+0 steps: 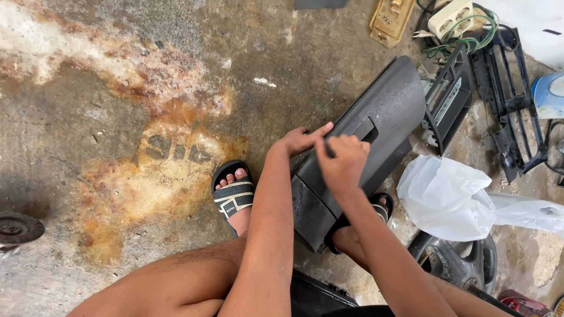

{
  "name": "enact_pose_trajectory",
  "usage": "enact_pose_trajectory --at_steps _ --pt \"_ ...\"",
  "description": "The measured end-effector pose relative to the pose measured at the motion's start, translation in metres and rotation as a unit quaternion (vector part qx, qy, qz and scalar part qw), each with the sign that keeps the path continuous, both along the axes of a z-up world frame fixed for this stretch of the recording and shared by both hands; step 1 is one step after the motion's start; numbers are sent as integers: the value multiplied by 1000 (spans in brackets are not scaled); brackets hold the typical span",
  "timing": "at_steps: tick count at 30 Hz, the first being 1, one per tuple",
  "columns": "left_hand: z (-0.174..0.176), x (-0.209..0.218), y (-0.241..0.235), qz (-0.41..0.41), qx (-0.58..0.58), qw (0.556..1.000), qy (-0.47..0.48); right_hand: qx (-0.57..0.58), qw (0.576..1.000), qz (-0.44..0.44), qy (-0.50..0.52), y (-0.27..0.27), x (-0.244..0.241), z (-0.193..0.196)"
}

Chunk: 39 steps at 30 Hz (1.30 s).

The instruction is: Manually sanding a plastic car interior panel using a small piece of sandpaper to prepare the surface.

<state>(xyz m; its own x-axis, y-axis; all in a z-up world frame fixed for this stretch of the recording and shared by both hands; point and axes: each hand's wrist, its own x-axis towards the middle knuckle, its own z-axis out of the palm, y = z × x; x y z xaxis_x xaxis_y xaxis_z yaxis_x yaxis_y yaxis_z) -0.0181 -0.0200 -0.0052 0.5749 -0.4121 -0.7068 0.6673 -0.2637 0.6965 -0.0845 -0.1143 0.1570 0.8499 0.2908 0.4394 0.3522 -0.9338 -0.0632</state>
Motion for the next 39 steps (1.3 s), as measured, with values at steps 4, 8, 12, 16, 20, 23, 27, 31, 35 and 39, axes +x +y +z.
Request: enact_pose_trajectory --at_steps 4,8,12,16,20,23,27,31,35,39 --pt "13 2 5 -43 2 999 -9 17 997 71 35 26 -16 20" --pt "13 -2 3 -2 -13 1000 13 -2 999 40 5 30 -3 29" --pt "-10 2 -4 -23 -8 1000 17 18 996 90 15 28 -13 15" --pt "18 -2 11 -5 -21 1000 9 62 998 -10 -22 4 -4 7" --pt "-19 3 -9 -26 -11 1000 9 66 996 52 24 8 -23 11" --pt "-5 1 2 -24 0 1000 7 57 998 13 16 -9 -15 4" --pt "17 0 8 -47 4 999 6 85 992 86 29 23 -49 15" --pt "19 0 11 -30 -2 999 15 20 999 26 -4 -21 -16 6" --pt "4 -2 3 -31 0 999 14 58 997 49 17 -2 -34 9" --pt "9 3 6 -22 -10 1000 16 -8 1000 -10 -26 -43 1 3"
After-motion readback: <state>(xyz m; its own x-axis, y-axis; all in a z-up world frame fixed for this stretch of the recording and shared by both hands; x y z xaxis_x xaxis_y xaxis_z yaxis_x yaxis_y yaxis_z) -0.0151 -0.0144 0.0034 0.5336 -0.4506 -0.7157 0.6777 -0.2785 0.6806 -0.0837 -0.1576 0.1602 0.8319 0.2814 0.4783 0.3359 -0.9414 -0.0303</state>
